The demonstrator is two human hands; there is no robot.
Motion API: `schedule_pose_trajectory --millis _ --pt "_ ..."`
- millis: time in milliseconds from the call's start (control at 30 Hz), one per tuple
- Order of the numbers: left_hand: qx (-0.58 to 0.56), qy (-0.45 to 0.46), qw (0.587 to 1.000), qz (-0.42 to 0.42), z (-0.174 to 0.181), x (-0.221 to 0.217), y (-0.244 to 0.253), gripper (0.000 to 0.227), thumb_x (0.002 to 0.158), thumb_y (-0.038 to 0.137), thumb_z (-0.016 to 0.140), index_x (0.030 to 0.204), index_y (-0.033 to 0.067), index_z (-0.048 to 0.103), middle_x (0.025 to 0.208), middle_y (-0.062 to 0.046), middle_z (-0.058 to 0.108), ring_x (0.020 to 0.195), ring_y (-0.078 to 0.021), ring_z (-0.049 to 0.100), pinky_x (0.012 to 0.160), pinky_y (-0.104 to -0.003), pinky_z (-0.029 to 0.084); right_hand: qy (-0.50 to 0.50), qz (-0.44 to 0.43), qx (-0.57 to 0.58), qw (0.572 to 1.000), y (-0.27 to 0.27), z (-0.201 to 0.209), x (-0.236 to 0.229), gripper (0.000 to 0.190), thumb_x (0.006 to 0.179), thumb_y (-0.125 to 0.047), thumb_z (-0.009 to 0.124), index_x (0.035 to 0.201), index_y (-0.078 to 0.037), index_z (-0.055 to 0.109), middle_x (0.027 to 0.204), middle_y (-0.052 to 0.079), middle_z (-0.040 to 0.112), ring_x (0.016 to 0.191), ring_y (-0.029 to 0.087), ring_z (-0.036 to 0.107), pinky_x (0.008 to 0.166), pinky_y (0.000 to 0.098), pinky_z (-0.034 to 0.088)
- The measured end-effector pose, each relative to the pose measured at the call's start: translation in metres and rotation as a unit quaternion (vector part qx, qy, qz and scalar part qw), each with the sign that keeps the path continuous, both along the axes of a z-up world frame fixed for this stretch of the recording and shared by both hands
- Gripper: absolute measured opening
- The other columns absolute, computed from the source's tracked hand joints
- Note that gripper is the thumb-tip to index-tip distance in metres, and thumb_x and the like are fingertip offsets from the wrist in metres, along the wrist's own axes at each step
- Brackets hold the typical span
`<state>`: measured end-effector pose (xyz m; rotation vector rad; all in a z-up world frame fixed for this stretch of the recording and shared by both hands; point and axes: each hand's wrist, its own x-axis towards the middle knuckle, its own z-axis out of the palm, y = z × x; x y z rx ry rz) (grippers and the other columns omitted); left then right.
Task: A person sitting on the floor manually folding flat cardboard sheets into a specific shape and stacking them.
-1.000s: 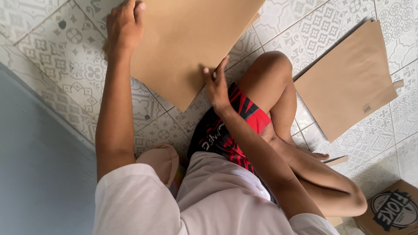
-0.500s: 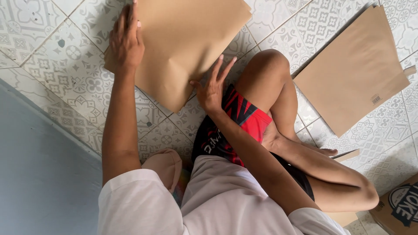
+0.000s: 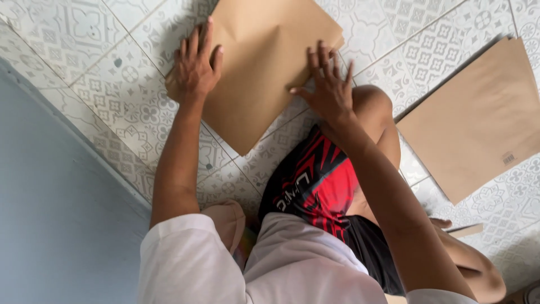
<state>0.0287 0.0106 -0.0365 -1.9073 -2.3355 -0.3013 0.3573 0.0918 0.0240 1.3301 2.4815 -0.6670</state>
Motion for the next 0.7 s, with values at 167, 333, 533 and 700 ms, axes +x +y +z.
schedule_pose_trajectory --millis 167,333,533,700 --pt "-0.002 -0.012 1.000 -0.005 0.006 0.006 -0.003 0.066 0.107 0.044 0.064 0.162 0.0251 0.032 0.145 -0.009 0.055 0.104 -0.0295 0.059 0.086 -0.046 0.051 -0.032 -0.003 0.012 0.999 0.033 0.010 0.008 0.096 0.094 -0.079 0.034 0.167 -0.021 0.009 0.174 0.007 0.004 0.158 0.033 0.001 0.122 0.0684 -0.003" --pt "0.034 0.008 0.999 0.002 0.021 0.004 0.005 0.064 0.101 0.042 0.069 0.158 0.0265 0.042 0.137 -0.005 0.060 0.101 -0.0275 0.065 0.081 -0.042 0.058 0.032 -0.066 0.004 0.997 0.062 -0.004 0.016 0.107 0.093 -0.064 0.070 0.163 -0.002 0.019 0.167 0.029 0.017 0.127 0.042 0.060 0.097 0.0509 0.055" --pt "0.047 0.022 0.997 -0.052 0.023 -0.010 0.006 0.055 0.107 0.048 0.055 0.158 0.0266 0.047 0.123 -0.007 0.067 0.096 -0.0284 0.069 0.065 -0.039 0.061 0.026 -0.106 -0.029 0.994 0.047 -0.014 0.013 0.106 0.090 -0.059 0.073 0.166 -0.008 0.020 0.169 0.018 0.024 0.137 0.041 0.054 0.106 0.0561 0.053" --pt "-0.049 -0.056 0.997 -0.028 0.036 0.001 0.011 0.058 0.110 0.049 0.048 0.161 0.0225 0.041 0.134 -0.014 0.061 0.114 -0.0357 0.059 0.087 -0.050 0.050 0.186 -0.113 0.097 0.971 0.037 0.015 0.034 0.099 0.088 -0.058 0.075 0.159 -0.002 0.035 0.161 0.027 0.033 0.133 0.047 0.055 0.107 0.0572 0.052"
